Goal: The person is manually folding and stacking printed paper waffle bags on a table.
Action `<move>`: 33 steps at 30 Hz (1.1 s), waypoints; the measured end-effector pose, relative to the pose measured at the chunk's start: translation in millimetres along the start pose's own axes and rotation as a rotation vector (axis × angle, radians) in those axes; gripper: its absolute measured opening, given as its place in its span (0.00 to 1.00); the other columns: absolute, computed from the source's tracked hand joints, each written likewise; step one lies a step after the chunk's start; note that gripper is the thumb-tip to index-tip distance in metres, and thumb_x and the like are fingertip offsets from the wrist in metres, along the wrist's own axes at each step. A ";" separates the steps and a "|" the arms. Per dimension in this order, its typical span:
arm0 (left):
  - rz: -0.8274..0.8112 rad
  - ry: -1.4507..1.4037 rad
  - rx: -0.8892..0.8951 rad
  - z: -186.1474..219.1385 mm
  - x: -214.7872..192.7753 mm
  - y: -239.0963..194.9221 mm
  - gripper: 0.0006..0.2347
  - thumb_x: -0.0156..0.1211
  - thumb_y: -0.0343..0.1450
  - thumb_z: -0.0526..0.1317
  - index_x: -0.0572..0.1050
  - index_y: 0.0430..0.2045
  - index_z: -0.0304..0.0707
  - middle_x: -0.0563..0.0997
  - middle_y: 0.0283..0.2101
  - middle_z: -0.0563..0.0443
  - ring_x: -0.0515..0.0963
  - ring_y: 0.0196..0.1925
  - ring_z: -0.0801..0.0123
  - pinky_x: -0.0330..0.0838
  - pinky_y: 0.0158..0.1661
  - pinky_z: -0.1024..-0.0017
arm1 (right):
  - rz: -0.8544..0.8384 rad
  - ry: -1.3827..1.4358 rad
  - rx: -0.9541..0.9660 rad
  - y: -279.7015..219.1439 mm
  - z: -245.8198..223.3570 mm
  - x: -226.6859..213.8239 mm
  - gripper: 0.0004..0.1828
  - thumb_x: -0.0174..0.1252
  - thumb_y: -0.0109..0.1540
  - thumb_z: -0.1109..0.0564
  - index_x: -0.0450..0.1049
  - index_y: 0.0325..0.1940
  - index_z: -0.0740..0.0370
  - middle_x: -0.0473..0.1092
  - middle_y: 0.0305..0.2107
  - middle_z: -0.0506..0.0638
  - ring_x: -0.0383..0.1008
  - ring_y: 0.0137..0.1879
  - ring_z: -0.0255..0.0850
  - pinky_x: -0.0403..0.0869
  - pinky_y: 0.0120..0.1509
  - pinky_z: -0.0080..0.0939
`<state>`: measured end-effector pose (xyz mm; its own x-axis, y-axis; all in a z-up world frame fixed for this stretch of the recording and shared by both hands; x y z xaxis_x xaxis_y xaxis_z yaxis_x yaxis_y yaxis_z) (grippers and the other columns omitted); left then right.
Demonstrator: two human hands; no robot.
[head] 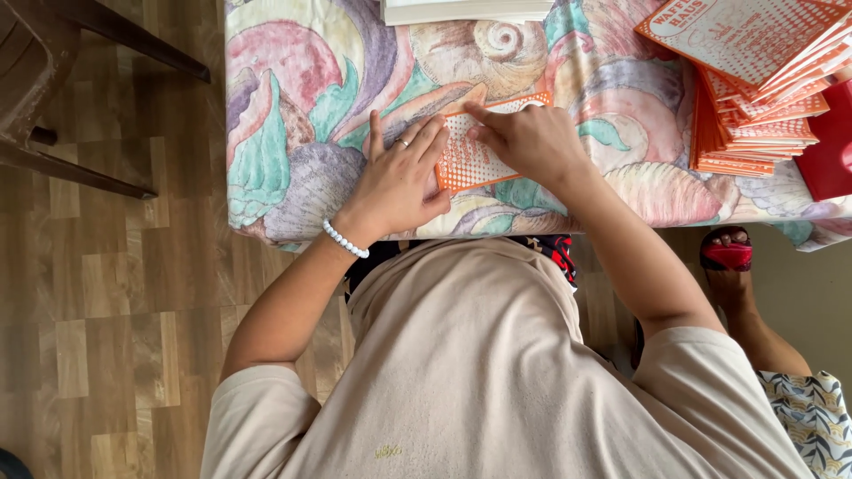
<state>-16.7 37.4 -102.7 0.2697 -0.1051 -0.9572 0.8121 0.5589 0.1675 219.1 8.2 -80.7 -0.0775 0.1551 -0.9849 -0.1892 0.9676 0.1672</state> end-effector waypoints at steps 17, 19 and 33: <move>-0.151 -0.076 -0.174 8.3 -29.7 66.2 0.44 0.69 0.52 0.56 0.62 0.63 0.39 0.72 0.49 0.41 0.74 0.56 0.41 0.54 0.57 0.27 | 0.358 0.022 0.148 -60.2 67.4 5.7 0.26 0.66 0.61 0.42 0.79 0.64 0.42 0.74 0.23 0.49 0.76 0.31 0.52 0.76 0.38 0.56; -0.157 -0.080 -0.241 -0.4 -7.8 81.4 0.40 0.69 0.54 0.62 0.68 0.57 0.39 0.75 0.48 0.41 0.77 0.53 0.42 0.60 0.53 0.30 | 0.507 0.105 0.106 -69.0 37.5 2.2 0.28 0.71 0.59 0.45 0.79 0.64 0.48 0.73 0.25 0.46 0.75 0.32 0.47 0.75 0.40 0.51; 0.263 -1.589 -0.777 56.9 -15.7 31.5 0.12 0.63 0.71 0.46 0.71 0.35 0.37 0.70 0.12 0.42 0.66 0.06 0.68 0.57 0.04 0.76 | 0.754 0.099 -0.348 -87.8 -60.1 -32.0 0.14 0.69 0.60 0.53 0.82 0.49 0.57 0.78 0.46 0.55 0.79 0.46 0.49 0.76 0.48 0.46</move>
<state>34.1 9.8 -68.9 0.9103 -0.3082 0.2763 0.3903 0.8614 -0.3251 179.4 -93.7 -61.2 -0.3870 0.7024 -0.5974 -0.3423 0.4921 0.8004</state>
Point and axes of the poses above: each hand's wrist, its own y-axis towards the middle knuckle, its own x-axis out of the palm, z = x × y, the point moved 1 cm from there along y, towards the middle knuckle
